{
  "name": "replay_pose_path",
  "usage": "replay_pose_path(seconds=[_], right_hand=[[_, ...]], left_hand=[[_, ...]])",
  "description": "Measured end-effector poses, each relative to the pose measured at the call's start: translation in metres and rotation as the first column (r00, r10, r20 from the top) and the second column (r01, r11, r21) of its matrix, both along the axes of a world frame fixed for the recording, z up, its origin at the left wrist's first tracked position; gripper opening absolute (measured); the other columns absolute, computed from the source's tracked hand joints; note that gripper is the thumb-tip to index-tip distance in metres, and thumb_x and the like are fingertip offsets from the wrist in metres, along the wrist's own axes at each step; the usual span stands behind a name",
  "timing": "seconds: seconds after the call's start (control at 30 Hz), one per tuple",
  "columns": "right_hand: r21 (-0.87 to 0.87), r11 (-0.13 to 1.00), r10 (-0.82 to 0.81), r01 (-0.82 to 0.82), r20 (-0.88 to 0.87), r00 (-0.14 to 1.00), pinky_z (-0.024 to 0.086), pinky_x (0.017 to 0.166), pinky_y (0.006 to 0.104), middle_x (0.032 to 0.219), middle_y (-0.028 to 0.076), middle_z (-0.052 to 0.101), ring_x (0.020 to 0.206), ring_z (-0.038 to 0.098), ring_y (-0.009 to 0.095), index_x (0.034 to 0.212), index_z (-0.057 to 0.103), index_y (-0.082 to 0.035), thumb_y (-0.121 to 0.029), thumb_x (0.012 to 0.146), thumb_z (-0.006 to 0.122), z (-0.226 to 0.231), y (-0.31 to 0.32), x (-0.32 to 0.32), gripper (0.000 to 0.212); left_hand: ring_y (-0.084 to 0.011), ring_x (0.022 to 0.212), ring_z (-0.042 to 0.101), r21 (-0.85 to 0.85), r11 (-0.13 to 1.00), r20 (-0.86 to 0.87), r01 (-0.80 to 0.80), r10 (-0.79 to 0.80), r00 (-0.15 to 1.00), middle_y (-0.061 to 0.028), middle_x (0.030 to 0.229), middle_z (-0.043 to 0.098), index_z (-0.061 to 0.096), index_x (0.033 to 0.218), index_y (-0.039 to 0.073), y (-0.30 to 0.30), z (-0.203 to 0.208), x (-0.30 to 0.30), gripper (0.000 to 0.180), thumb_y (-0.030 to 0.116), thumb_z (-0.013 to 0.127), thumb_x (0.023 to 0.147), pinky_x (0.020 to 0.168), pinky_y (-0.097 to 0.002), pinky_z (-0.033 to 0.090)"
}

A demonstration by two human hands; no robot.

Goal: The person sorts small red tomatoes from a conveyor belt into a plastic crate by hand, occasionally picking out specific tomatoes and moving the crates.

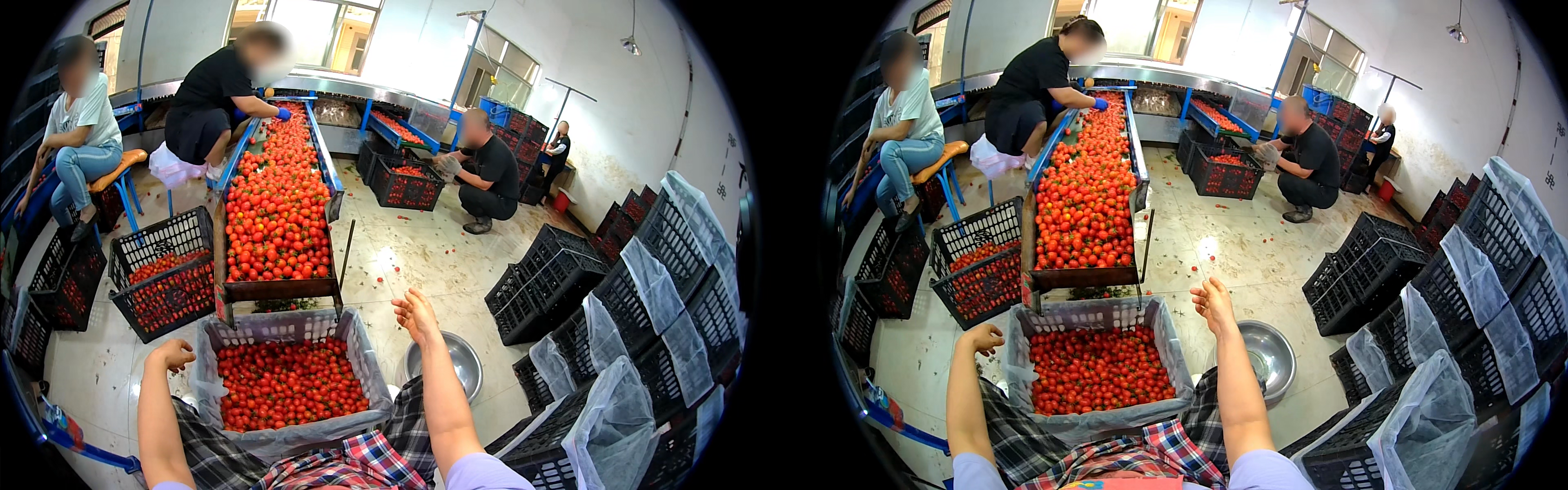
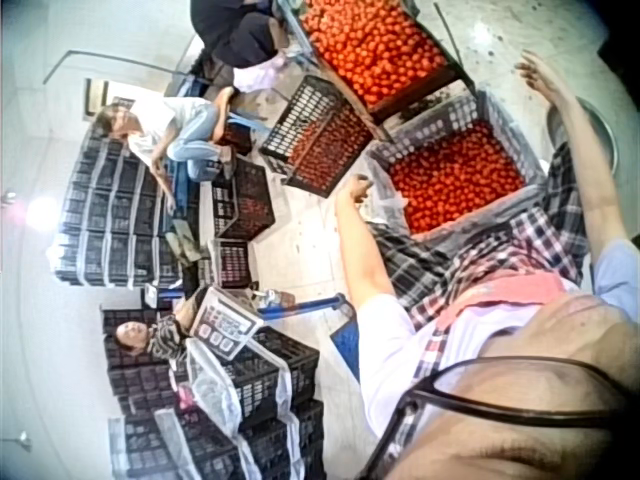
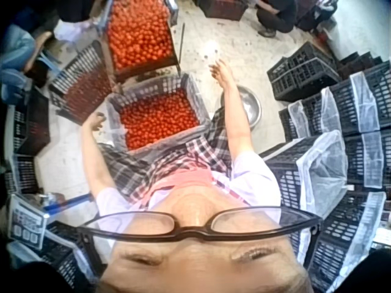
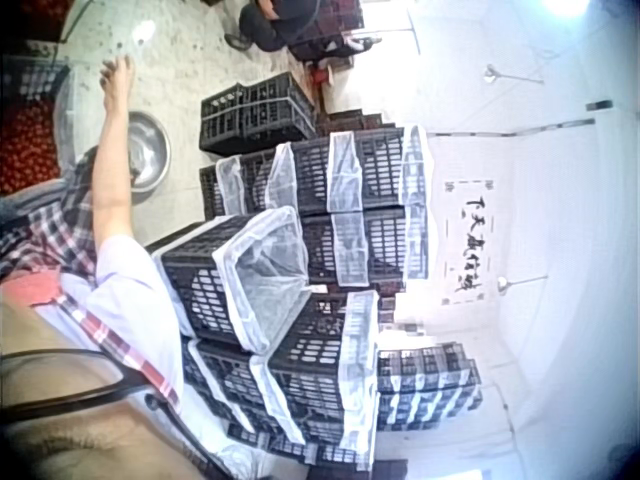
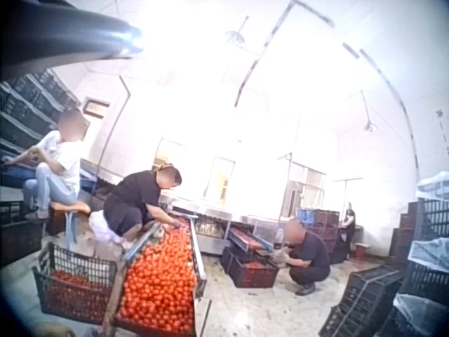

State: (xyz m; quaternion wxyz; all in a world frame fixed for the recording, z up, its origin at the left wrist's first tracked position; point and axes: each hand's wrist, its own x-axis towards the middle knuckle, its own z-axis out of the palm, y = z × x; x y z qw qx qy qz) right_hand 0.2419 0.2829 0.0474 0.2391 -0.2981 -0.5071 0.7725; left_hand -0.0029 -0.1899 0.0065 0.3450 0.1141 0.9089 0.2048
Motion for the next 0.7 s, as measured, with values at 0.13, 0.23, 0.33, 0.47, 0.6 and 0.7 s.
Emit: replay_pose_path(seconds=[0.13, 0.23, 0.33, 0.47, 0.6, 0.7], right_hand=[[0.000, 1.000, 0.009, -0.009, -0.012, 1.000, 0.046, 0.059, 0.0263, 0.086, 0.008, 0.062, 0.067, 0.057, 0.013, 0.140, 0.019, -0.009, -0.019, 0.092, 0.049, 0.001, -0.001, 0.000, 0.058], [0.011, 1.000, 0.007, -0.007, -0.002, 1.000, 0.046, 0.058, 0.0261, 0.085, 0.008, 0.062, 0.066, 0.057, 0.012, 0.141, 0.019, -0.009, -0.019, 0.092, 0.050, 0.002, -0.002, -0.001, 0.059], [0.052, 0.999, 0.015, -0.015, 0.017, 1.000, 0.045, 0.059, 0.0257, 0.085, 0.008, 0.062, 0.066, 0.057, 0.012, 0.142, 0.015, -0.010, -0.019, 0.092, 0.050, 0.003, 0.000, -0.002, 0.062], [0.102, 0.994, -0.044, 0.042, 0.019, 0.999, 0.044, 0.053, 0.0260, 0.083, 0.009, 0.062, 0.062, 0.056, 0.012, 0.144, 0.008, -0.012, -0.018, 0.090, 0.052, 0.005, 0.001, -0.016, 0.070], [0.312, 0.943, -0.134, 0.114, 0.046, 0.990, 0.041, 0.044, 0.0257, 0.083, 0.012, 0.064, 0.056, 0.055, 0.014, 0.145, 0.004, -0.016, -0.007, 0.083, 0.049, 0.065, 0.050, -0.048, 0.077], [0.586, 0.805, -0.233, 0.097, 0.162, 0.959, 0.042, 0.044, 0.0271, 0.078, 0.014, 0.064, 0.053, 0.056, 0.015, 0.146, 0.009, -0.016, 0.005, 0.073, 0.041, 0.130, 0.064, -0.071, 0.082]], left_hand=[[-0.0275, 0.085, 0.066, 0.025, 1.000, -0.001, 0.007, -0.007, 1.000, -0.0197, 0.103, 0.063, 0.052, 0.121, -0.001, -0.001, -0.004, -0.001, 0.049, 0.024, 0.063, 0.080, 0.067, -0.0371, 0.056], [-0.0271, 0.084, 0.066, 0.026, 0.999, -0.007, 0.020, -0.019, 1.000, -0.0197, 0.102, 0.063, 0.052, 0.121, -0.001, 0.003, -0.003, 0.000, 0.049, 0.023, 0.064, 0.080, 0.066, -0.0369, 0.056], [-0.0263, 0.083, 0.066, 0.015, 1.000, -0.009, 0.024, -0.024, 1.000, -0.0198, 0.100, 0.063, 0.052, 0.120, -0.002, 0.007, -0.004, -0.001, 0.049, 0.024, 0.064, 0.080, 0.065, -0.0363, 0.056], [-0.0239, 0.075, 0.066, -0.009, 1.000, -0.015, 0.018, -0.019, 1.000, -0.0162, 0.089, 0.066, 0.053, 0.122, 0.004, -0.005, -0.015, -0.010, 0.052, 0.029, 0.063, 0.078, 0.062, -0.0359, 0.054], [-0.0243, 0.073, 0.065, -0.014, 1.000, 0.038, 0.020, -0.020, 0.999, -0.0156, 0.088, 0.066, 0.052, 0.123, 0.007, -0.002, -0.035, -0.017, 0.053, 0.032, 0.064, 0.078, 0.064, -0.0374, 0.053], [-0.0246, 0.073, 0.065, 0.008, 0.999, 0.028, 0.038, -0.038, 0.999, -0.0163, 0.088, 0.066, 0.052, 0.123, 0.006, 0.005, -0.033, -0.018, 0.053, 0.032, 0.064, 0.078, 0.064, -0.0365, 0.053]])
